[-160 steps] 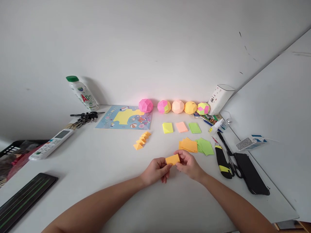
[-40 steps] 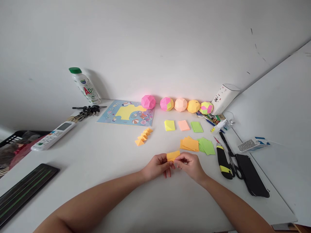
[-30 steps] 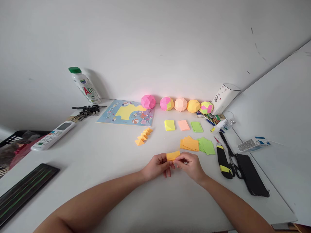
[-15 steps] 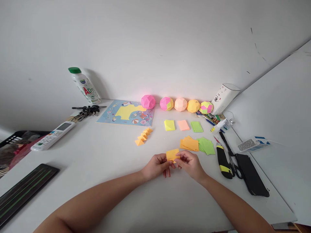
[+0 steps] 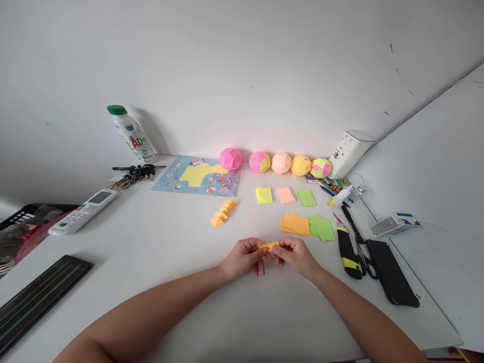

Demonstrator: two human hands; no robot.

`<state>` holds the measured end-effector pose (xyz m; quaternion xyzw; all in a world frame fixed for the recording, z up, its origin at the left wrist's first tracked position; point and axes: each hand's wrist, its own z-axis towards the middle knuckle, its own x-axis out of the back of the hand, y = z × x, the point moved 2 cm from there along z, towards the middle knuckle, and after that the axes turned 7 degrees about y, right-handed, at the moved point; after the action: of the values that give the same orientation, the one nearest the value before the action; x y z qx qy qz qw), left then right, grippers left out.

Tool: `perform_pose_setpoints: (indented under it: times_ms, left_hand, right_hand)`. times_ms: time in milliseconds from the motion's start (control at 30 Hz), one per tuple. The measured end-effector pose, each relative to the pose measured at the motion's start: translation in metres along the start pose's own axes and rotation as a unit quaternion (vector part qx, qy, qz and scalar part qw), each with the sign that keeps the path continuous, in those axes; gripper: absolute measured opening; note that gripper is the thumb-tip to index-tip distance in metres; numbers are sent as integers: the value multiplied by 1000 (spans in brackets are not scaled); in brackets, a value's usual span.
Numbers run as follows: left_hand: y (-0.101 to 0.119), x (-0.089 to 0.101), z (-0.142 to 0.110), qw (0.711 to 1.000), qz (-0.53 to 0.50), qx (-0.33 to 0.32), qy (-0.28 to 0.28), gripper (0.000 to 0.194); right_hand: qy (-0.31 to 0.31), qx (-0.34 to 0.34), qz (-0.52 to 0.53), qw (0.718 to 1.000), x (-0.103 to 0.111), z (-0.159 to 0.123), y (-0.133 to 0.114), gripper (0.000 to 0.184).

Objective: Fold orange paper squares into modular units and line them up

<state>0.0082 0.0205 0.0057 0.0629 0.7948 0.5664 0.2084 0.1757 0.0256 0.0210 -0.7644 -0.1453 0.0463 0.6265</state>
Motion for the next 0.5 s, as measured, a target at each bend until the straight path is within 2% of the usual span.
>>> perform_pose_setpoints:
  times_ms: [267, 500]
  left_hand:
    - [0, 0, -1, 1000, 20, -5, -6, 35]
    - [-4, 0, -1, 997, 67, 26, -12, 35]
  right_hand:
    - [7, -9, 14, 1000, 0, 0, 3, 26]
    - [15, -14, 8, 1000, 0, 0, 4, 26]
